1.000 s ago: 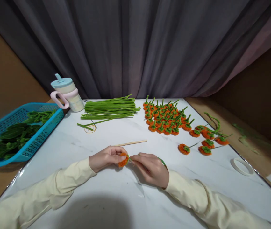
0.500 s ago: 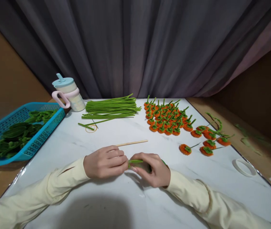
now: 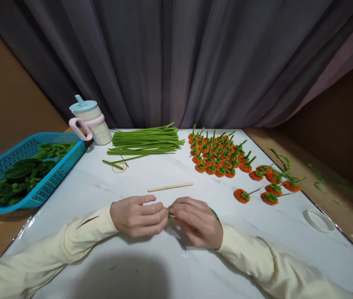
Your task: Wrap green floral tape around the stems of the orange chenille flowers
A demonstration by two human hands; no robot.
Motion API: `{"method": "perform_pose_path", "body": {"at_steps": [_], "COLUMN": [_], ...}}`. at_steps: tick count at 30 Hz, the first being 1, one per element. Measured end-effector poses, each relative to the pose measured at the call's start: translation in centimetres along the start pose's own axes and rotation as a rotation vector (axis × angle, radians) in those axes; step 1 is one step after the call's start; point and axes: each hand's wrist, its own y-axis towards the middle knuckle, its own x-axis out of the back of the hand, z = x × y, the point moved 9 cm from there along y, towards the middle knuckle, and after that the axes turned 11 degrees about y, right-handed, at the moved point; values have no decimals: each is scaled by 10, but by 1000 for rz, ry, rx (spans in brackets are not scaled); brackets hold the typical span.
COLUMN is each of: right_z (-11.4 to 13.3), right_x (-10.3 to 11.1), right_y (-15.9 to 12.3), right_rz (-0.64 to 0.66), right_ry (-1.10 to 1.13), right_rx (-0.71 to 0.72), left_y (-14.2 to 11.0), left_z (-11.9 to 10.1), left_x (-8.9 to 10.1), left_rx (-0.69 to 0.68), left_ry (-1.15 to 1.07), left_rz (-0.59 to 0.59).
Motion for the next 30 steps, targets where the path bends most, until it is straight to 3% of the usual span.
{"method": "perform_pose_path", "body": {"at_steps": [3, 11, 23, 30], "right_z": [8, 11, -1, -6], "right_x": [-4, -5, -5, -6], "right_y": [-2, -2, -4, -3], "right_rz": [57, 60, 8, 14], "right_ry": [-134, -171, -114, -125], "right_rx": [88, 123, 5, -68], "left_y": [-2, -2, -1, -1], "left_z": [-7, 1, -20, -24], "left_x": [5, 1, 12, 13], "left_rx": [-75, 14, -188, -213], "left_ry": [97, -27, 285, 376], "left_rz": [-74, -59, -191, -225]}}
